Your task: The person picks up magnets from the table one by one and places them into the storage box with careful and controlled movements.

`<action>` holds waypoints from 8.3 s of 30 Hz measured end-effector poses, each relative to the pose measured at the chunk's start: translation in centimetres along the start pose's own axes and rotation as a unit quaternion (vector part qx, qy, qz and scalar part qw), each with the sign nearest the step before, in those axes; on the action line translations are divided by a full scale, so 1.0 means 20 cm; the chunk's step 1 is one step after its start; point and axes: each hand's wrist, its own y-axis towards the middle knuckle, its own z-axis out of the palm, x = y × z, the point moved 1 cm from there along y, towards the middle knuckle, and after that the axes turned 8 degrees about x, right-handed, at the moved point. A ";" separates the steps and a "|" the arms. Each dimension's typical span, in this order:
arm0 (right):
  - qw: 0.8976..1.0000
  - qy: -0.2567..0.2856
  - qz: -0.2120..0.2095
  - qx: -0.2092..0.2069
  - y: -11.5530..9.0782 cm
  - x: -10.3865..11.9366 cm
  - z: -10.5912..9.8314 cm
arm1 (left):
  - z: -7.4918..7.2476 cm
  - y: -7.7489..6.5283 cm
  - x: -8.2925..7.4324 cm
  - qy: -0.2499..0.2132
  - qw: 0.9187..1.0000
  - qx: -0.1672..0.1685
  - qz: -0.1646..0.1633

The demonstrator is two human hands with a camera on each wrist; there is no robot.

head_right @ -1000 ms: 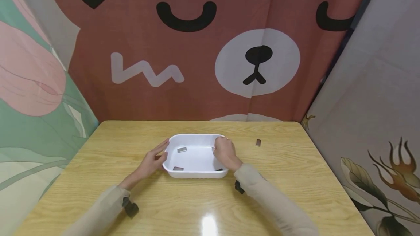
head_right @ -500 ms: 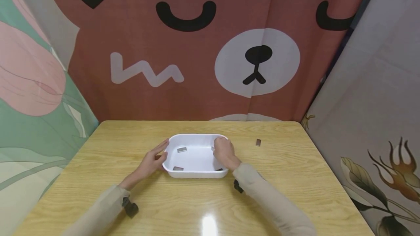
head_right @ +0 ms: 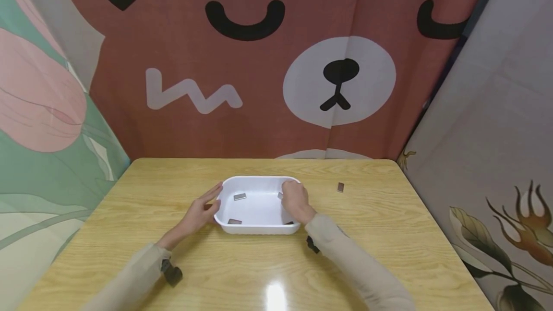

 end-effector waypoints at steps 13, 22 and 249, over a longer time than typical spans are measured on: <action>0.998 -0.056 0.016 0.013 0.00 0.02 0.00 | 0.00 0.00 0.00 -0.007 1.000 -0.001 -0.009; 0.997 -0.071 0.018 0.021 0.00 0.01 0.03 | -0.01 -0.01 0.01 -0.020 1.000 0.005 -0.001; 0.995 0.086 0.018 -0.056 -0.15 -0.51 -0.22 | 0.00 -0.01 0.01 0.003 1.000 -0.007 -0.007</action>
